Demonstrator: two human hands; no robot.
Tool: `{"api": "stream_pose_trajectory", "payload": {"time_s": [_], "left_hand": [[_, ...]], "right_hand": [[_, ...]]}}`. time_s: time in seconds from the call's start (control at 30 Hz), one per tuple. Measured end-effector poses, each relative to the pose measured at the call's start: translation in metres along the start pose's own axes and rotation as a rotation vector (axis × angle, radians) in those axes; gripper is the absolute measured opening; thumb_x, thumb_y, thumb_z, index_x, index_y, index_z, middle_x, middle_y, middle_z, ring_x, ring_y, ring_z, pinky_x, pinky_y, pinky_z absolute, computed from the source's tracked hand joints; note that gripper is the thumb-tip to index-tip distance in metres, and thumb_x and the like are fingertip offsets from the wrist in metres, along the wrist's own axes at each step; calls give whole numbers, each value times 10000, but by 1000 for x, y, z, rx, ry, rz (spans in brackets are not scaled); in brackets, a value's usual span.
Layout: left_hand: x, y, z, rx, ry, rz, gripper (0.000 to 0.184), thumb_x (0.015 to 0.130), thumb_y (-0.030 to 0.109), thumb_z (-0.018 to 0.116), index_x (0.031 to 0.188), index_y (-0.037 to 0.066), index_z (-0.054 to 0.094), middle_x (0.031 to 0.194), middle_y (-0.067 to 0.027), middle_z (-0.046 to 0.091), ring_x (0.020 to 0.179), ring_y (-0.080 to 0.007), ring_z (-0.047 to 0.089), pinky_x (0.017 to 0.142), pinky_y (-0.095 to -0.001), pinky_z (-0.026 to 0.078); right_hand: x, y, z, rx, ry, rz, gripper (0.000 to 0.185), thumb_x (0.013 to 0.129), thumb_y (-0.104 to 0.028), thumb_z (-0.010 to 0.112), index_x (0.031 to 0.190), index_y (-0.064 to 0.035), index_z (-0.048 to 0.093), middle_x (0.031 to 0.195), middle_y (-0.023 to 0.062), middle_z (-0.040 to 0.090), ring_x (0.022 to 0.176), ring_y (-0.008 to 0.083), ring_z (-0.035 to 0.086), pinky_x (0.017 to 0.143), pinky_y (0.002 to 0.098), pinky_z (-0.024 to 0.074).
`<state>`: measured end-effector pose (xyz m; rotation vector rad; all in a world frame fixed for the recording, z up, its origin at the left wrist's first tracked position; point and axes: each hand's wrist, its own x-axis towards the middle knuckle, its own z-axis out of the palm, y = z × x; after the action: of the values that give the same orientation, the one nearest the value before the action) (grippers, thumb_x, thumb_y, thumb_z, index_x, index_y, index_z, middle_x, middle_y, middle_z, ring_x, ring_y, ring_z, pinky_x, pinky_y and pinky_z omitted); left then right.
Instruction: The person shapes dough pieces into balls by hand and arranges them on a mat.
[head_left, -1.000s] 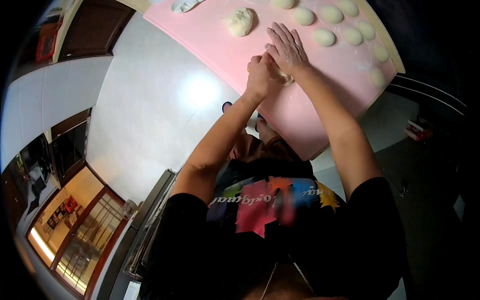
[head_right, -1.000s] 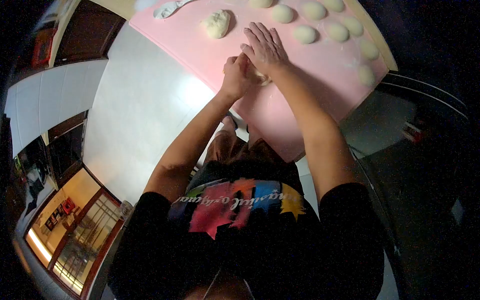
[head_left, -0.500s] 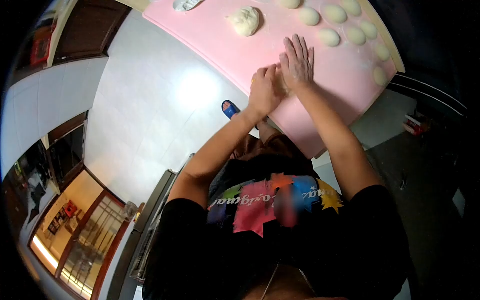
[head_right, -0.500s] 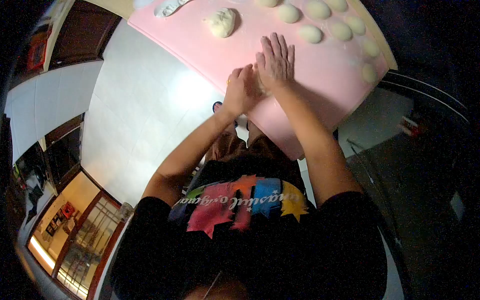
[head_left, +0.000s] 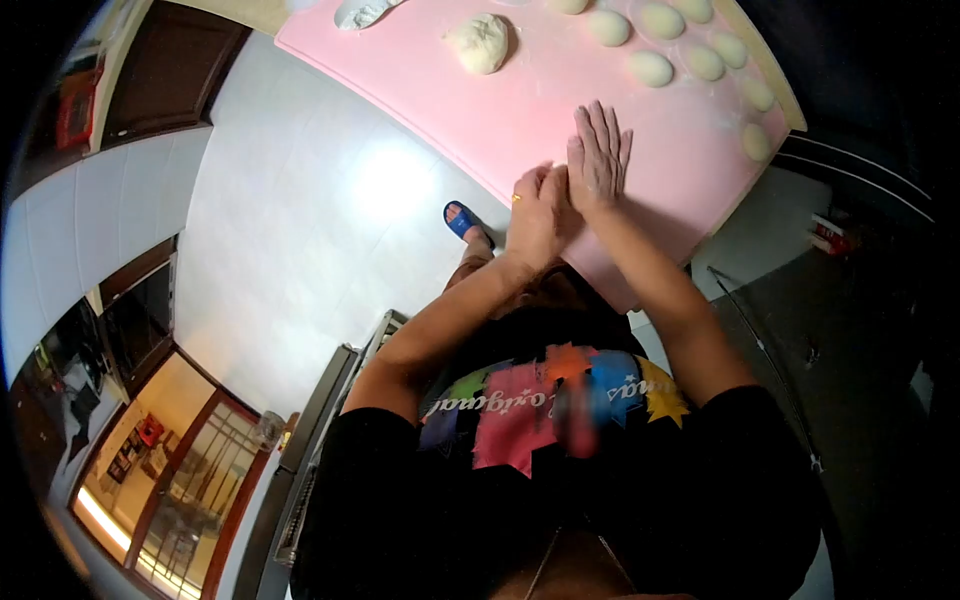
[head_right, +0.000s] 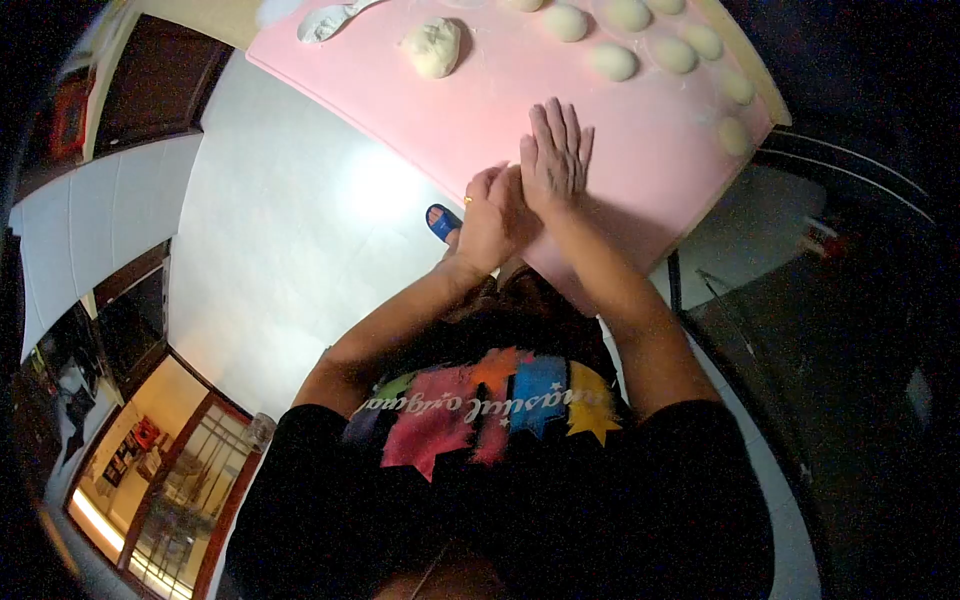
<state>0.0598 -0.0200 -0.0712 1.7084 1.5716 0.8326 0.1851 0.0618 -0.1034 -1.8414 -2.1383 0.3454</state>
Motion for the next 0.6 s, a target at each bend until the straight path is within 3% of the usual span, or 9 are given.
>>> {"api": "stream_pose_trajectory", "payload": {"time_s": [0.03,0.07,0.17,0.33,0.37,0.4,0.47,0.53,0.6], "left_hand": [[9,9,-18,-119,13,-77,706,720,82,779,1368,48,500,1329,-256,487,1214,-453,490,1008,-488,454],[18,11,-27,-119,7,-78,706,720,82,779,1368,48,500,1329,-256,487,1214,-453,490,1008,-488,454],[62,2,-31,-7,-44,-152,756,676,194,848,1348,85,520,1280,-211,542,1199,-416,522,996,-494,456],[94,19,-27,158,-113,-365,757,658,323,851,1288,54,529,1285,-189,526,1216,-396,500,1017,-511,412],[87,22,-20,166,-51,-342,742,691,310,841,1303,38,521,1290,-197,515,1222,-406,493,1030,-519,405],[78,26,-17,171,7,-316,728,724,298,831,1318,22,513,1296,-205,503,1228,-415,486,1043,-526,398],[50,34,-12,92,-54,-339,683,761,259,803,1318,5,499,1324,-212,480,1251,-415,459,1068,-524,362],[12,20,12,128,133,-42,694,756,199,801,1333,-10,477,1343,-216,472,1211,-414,478,1035,-516,392],[-5,18,6,42,103,-31,682,734,167,799,1318,0,489,1330,-217,489,1198,-421,487,1014,-515,407]], "right_hand": [[15,-2,-6,-8,10,-71,505,1008,-320,438,1467,-112,463,1579,130,369,1487,325,283,1188,606,155],[30,-2,-11,-17,20,-146,500,998,-327,474,1440,-96,490,1560,147,391,1470,350,306,1176,623,178],[70,2,-6,-68,51,-219,508,982,-341,499,1429,-98,496,1560,139,392,1464,330,318,1173,604,207],[107,-5,10,-86,116,-392,492,959,-370,509,1356,-82,540,1477,124,483,1423,289,380,1150,571,264],[111,0,0,-344,-80,-543,488,980,-346,491,1382,-71,527,1488,134,482,1423,307,386,1152,578,258],[100,-4,-3,-344,-84,-535,488,980,-346,491,1382,-71,527,1488,134,482,1423,307,386,1152,578,258],[73,-13,-20,834,-280,10,489,999,-305,476,1422,-62,493,1522,154,443,1440,347,355,1149,601,246],[15,-4,-4,30,75,-154,490,1007,-286,471,1438,-54,480,1530,175,427,1444,373,340,1152,611,233],[-5,3,2,13,94,-59,484,998,-283,485,1426,-57,490,1515,179,438,1441,367,346,1160,598,229]]}}
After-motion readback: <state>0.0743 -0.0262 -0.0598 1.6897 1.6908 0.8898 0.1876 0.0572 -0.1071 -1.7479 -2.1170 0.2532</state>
